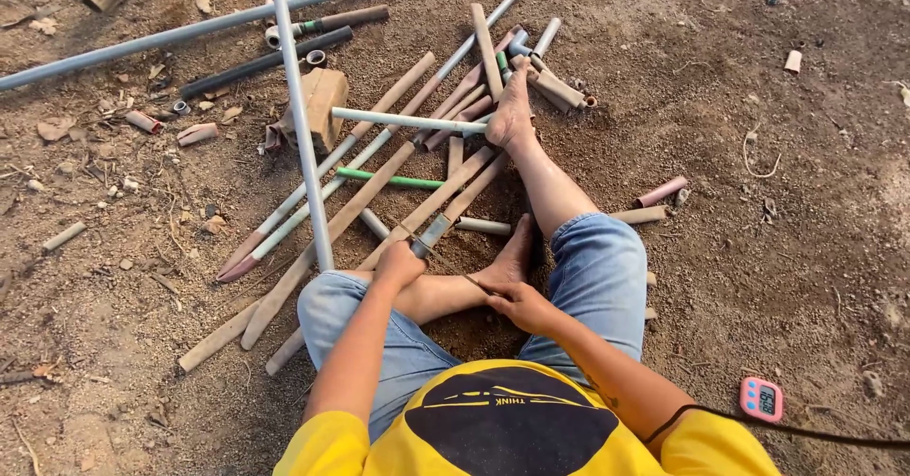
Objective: A person sitting on the ground uses a hacksaw blade to cut through a PVC pipe while holding it steady with their feet.
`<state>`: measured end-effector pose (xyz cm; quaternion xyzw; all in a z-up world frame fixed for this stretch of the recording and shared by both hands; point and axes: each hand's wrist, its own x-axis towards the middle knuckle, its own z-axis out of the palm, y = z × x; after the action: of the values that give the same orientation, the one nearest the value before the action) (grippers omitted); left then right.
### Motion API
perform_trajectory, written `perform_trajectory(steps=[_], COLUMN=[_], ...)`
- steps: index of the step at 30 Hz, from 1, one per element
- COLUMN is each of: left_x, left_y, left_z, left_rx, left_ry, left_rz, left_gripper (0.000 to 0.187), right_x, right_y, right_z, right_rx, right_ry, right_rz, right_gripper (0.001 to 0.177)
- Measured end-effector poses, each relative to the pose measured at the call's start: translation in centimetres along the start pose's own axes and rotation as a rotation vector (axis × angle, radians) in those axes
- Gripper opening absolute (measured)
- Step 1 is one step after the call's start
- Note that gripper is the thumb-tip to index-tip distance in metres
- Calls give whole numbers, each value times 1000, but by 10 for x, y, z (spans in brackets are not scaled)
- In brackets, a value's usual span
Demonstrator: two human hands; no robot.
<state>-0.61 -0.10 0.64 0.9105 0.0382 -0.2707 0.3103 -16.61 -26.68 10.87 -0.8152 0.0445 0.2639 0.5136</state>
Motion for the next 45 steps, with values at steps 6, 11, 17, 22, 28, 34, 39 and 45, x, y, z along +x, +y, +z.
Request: perform_trajectory(steps=[6,11,17,22,28,34,39,45], left_x=[1,-45,-2,-14,-14,-21,-18,-24], left_y=[0,36,3,5,14,23,12,27], left_z=[-4,-44,-3,-6,-18,-18,-9,-29], left_rx=[-23,-75,-24,-9,-76,-75,-55,-126], left_ry=[11,29,10,-26,39,46,-3,44], left_rz=[-28,-40,-11,3,-26,-24,-31,-72], left_gripper=[31,37,34,35,40,38,35,39], right_x=[37,13,12,50,36,23,53,36], right_y=[-20,9,29,8,3,27,0,-19], right_z=[33,10,4,28,17,0,24,18], right_rx=[-51,41,174,87,28,78,7,-41], right_ry=[55,54,0,84,72,35,79,95], right_rz=[-32,-29,45,9,30,59,37,13], right_gripper=[47,43,43,39,43,42,42,42])
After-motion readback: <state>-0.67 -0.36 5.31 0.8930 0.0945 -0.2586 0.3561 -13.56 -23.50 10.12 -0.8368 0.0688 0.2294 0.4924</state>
